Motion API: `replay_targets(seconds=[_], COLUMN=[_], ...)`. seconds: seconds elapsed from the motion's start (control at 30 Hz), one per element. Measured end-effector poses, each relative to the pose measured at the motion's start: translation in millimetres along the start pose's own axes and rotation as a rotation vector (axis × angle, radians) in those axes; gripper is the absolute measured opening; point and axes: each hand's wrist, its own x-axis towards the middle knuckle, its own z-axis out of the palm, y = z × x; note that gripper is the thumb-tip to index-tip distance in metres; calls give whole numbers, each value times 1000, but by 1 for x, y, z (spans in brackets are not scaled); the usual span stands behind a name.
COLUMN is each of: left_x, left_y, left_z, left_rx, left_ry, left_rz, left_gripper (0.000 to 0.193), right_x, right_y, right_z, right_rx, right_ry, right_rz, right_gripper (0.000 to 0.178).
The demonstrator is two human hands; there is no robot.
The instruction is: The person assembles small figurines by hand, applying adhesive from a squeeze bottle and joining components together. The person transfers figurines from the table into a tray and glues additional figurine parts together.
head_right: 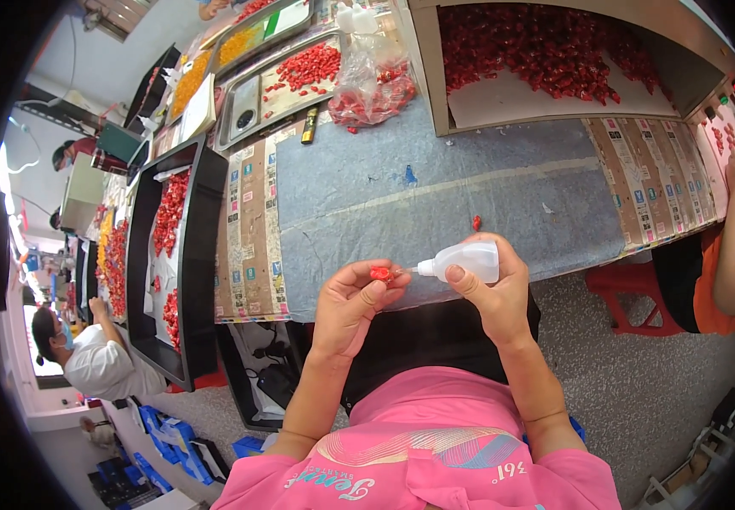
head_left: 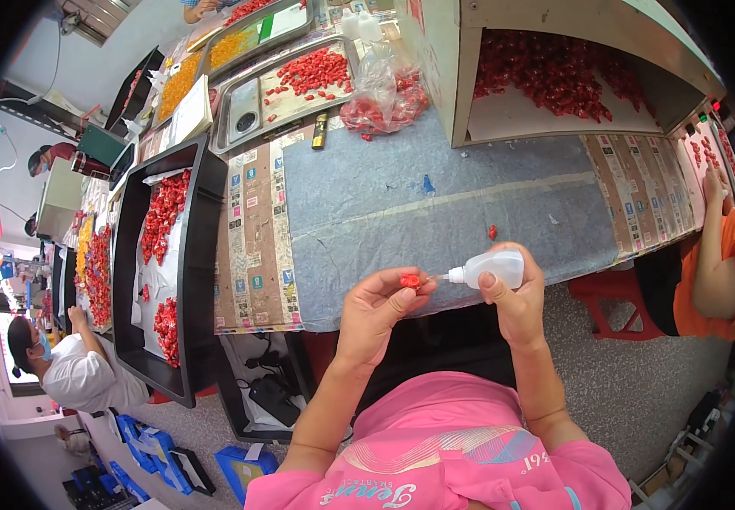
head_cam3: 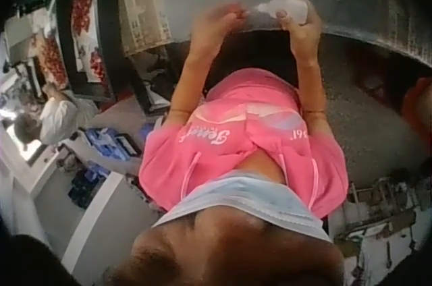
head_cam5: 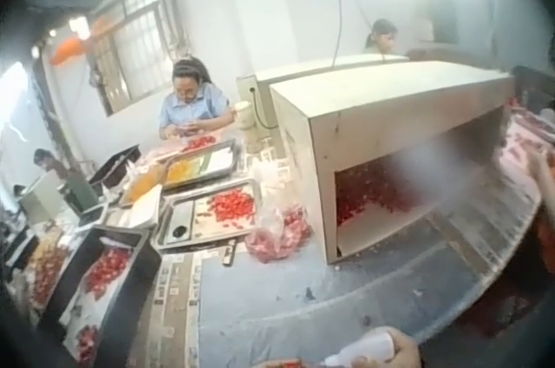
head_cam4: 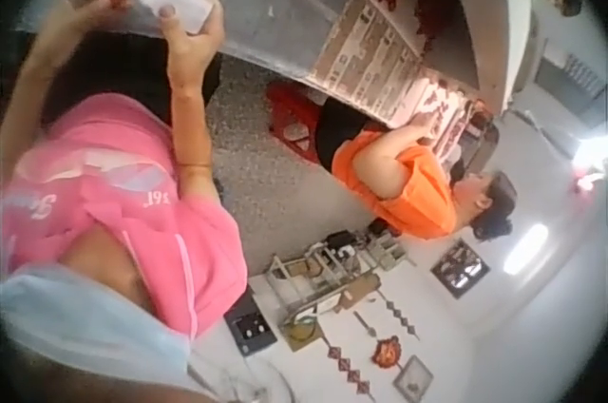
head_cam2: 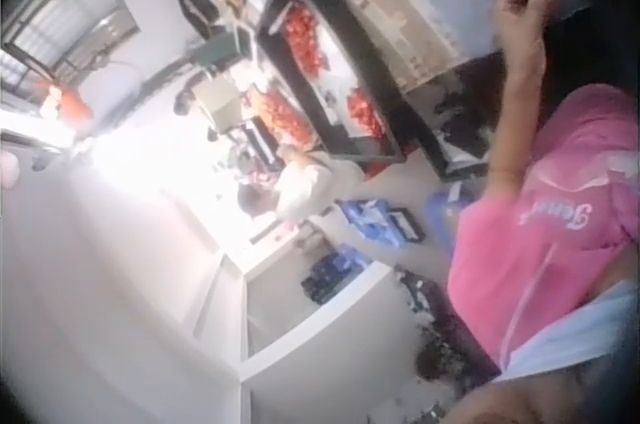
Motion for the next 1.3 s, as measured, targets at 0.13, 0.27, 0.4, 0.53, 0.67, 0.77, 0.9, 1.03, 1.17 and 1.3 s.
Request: replay_targets(seconds=[0.13, 0.27, 0.4, 0.53, 0.67, 0.77, 0.9, 1.03, 1.17, 1.3], left_x=[0, 1, 1, 1, 0, 1, -4, -12, -15, -15], left_y=[-1, -2, -2, -1, 2, 3, -1, -3, -3, -4], left_z=[-1, -2, -2, -3, -3, -5, -10, -17, -17, -14], left_rx=[-8, -2, -8, -5, 7, -26, -106, -243, -337, -365], left_ry=[-6, -9, -13, -3, -4, -11, -29, -73, -130, -179], left_rz=[3, 0, -1, -1, 0, -21, -24, 5, 30, 17], left_gripper=[26, 27, 27, 28, 27, 27, 28, 27, 27, 28], right_x=[-1, -2, 1, 2, 4, 11, 25, 36, 46, 41], right_y=[-1, -2, 0, 1, -5, -7, -2, 6, 14, 5], right_z=[-1, 0, 4, 6, 8, 17, 26, 47, 54, 48], right_rx=[-7, -25, -17, 5, 7, -35, -348, -475, -527, -576], right_ry=[-12, -11, 28, 14, 24, 55, -31, -114, -127, -71], right_rz=[15, 25, -20, -29, 28, 20, -104, -214, -258, -440], right_gripper=[38, 39, 41, 40, 40, 40, 40, 39, 40, 36])
